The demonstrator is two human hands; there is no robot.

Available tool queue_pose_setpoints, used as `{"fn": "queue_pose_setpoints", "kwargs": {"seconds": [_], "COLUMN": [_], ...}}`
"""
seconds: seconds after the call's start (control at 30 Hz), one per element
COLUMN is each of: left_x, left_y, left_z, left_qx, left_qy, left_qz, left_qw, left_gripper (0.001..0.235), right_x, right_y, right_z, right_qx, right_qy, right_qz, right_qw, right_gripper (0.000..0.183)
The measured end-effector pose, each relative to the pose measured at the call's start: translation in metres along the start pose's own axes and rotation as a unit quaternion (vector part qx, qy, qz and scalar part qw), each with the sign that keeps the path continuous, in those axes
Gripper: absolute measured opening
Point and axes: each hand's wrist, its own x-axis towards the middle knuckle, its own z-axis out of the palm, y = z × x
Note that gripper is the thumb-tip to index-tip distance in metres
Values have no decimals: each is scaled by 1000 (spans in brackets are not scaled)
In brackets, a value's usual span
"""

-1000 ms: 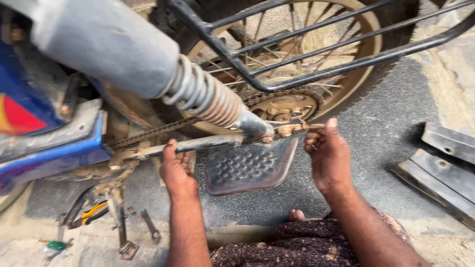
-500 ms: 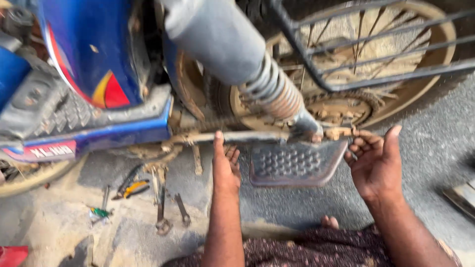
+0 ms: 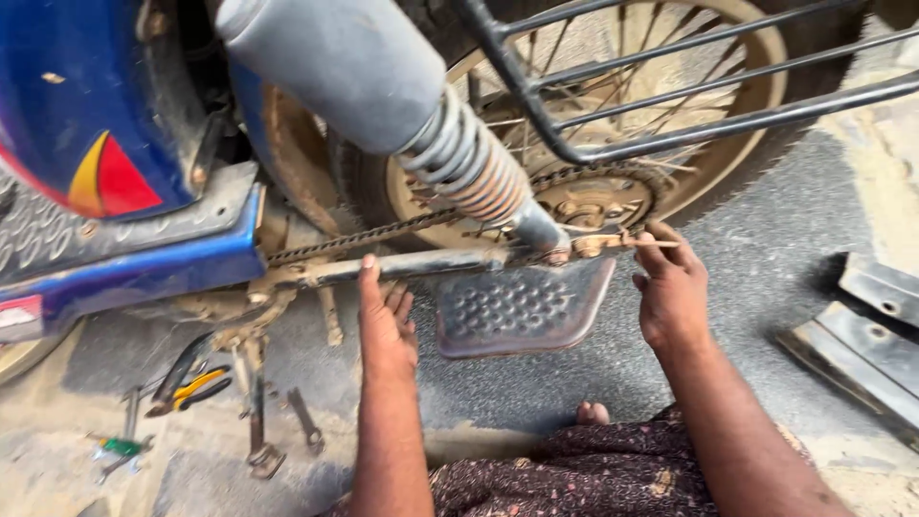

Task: The person is repairing the rear suspension and chain area of a blue motorcycle. They use a wrench to loosen and tighten bolts on the shock absorber and chain guard, remove a metal cover, and adjust the chain tension.

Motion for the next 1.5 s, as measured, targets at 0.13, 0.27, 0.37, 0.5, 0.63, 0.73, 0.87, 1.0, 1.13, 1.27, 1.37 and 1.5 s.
{"fn": "queue_pose_setpoints", "kwargs": {"seconds": [0.13, 0.27, 0.37, 0.5, 0.63, 0.73, 0.87, 1.0, 1.13, 1.27, 1.37, 1.5], "left_x": [-14, -16, -6, -10, -13, -15, -10, -13, -22, -21, -21, -20], "left_y": [9, 12, 3, 7, 6, 12, 10, 10, 11, 13, 12, 12], "left_z": [8, 13, 6, 11, 11, 16, 13, 13, 15, 17, 16, 14], "left_qx": [7, -2, 4, 4, 9, 13, 6, 11, 18, 17, 19, 24], "left_qy": [7, 18, 17, 16, 25, 24, 37, 37, 45, 31, 36, 39], "left_qz": [5, 5, 5, 9, 11, 19, 12, 7, 18, 28, 23, 19], "left_qw": [1000, 1000, 1000, 1000, 1000, 999, 999, 999, 999, 999, 999, 999], "left_gripper": [124, 123, 124, 124, 125, 125, 121, 117, 116, 119, 118, 117], "right_x": [12, 30, 31, 33, 37, 35, 40, 31, 32, 36, 30, 32], "right_y": [-15, -5, -5, -7, 0, -5, 2, -8, 0, 0, -5, -3], "right_z": [11, -2, -3, 5, 2, 9, 6, 14, 9, 7, 11, 10], "right_qx": [-12, -42, -98, -115, -147, -60, -98, -71, -95, -95, -96, -90], "right_qy": [-74, -142, -142, -120, -137, -171, -151, -167, -139, -146, -143, -149], "right_qz": [-197, -224, -250, -196, -245, -257, -234, -254, -212, -232, -218, -218], "right_qw": [978, 963, 953, 966, 948, 949, 955, 950, 963, 957, 961, 960], "right_gripper": [35, 33, 28, 22, 13, 19, 19, 22, 20, 14, 16, 17]}}
